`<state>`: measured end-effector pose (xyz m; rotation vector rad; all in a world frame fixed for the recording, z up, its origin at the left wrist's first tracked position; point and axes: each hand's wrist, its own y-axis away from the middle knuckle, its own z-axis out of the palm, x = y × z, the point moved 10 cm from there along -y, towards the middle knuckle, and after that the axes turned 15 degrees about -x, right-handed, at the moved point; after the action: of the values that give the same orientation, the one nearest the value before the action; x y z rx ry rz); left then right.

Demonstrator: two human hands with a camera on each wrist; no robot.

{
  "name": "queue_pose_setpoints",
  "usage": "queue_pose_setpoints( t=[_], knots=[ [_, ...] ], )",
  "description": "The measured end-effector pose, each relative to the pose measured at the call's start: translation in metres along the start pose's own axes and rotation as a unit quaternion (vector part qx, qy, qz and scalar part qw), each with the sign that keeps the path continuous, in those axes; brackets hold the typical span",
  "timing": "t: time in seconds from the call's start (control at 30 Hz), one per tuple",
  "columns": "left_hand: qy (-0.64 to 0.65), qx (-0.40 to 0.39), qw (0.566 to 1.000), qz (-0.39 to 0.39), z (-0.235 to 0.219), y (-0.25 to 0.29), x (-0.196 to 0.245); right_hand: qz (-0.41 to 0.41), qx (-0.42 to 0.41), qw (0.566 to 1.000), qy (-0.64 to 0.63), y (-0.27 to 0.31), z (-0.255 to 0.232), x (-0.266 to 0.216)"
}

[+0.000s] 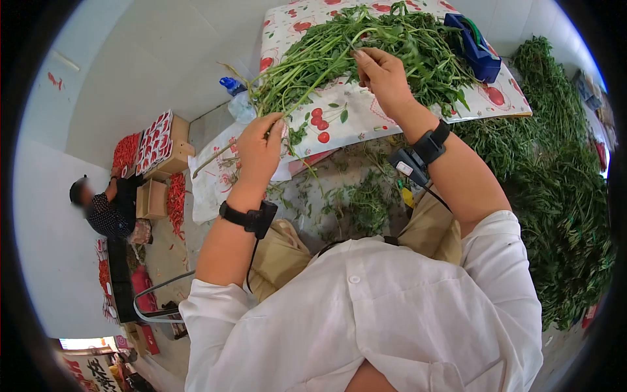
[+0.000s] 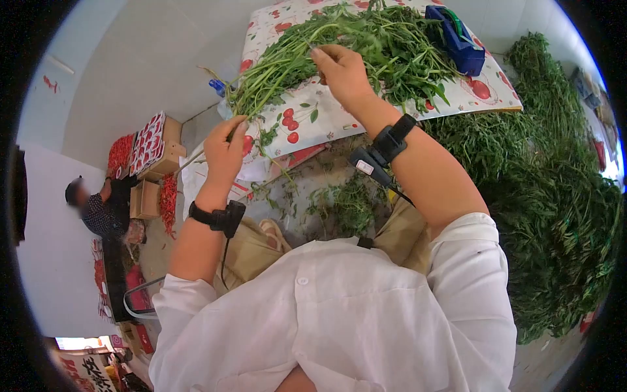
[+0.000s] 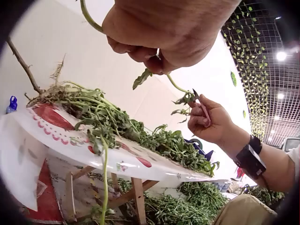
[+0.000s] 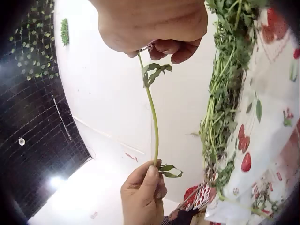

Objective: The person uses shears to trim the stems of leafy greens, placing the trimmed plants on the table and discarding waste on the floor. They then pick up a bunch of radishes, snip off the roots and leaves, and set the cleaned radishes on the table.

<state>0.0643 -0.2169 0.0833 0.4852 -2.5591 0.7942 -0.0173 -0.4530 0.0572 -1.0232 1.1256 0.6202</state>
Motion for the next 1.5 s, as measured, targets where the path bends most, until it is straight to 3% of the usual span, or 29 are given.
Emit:
queue_pose_setpoints(
  t=[0.07,0.23,0.27,0.47,0.57,0.7,0.87,0.93,1.27,1.5],
  knots=[
    [-0.013,0.018,0.999,0.031,0.012,-0.003,-0.002,0.051,0.016,0.998,-0.024,0.0,-0.011,0.027],
    [-0.005,-0.047,0.999,-0.025,0.05,-0.003,-0.023,0.185,0.054,0.976,-0.102,0.028,-0.032,0.099],
    [-0.007,-0.06,0.997,-0.038,0.056,-0.001,-0.026,0.16,0.066,0.981,-0.087,0.027,-0.036,0.097],
    [0.003,-0.076,0.994,-0.076,0.062,-0.008,-0.041,0.228,0.106,0.941,-0.227,0.052,-0.031,0.101],
    [-0.016,-0.043,0.999,-0.026,0.058,-0.011,-0.035,0.23,0.067,0.939,-0.248,0.064,-0.003,0.102],
    [0.024,-0.072,0.995,-0.06,0.06,-0.016,-0.029,0.241,-0.033,0.937,-0.251,0.076,0.043,0.105],
    [0.139,-0.065,0.984,-0.093,0.064,-0.018,-0.031,0.23,-0.067,0.938,-0.252,0.073,0.062,0.098],
    [0.122,-0.053,0.987,-0.093,0.061,-0.019,-0.027,0.224,-0.077,0.936,-0.261,0.071,0.066,0.096],
    [0.101,-0.065,0.99,-0.08,0.069,-0.021,-0.015,0.194,-0.05,0.928,-0.313,0.066,0.064,0.096],
    [0.126,-0.135,0.978,-0.097,0.091,-0.023,-0.013,0.185,-0.003,0.926,-0.329,0.066,0.049,0.1]
  ],
)
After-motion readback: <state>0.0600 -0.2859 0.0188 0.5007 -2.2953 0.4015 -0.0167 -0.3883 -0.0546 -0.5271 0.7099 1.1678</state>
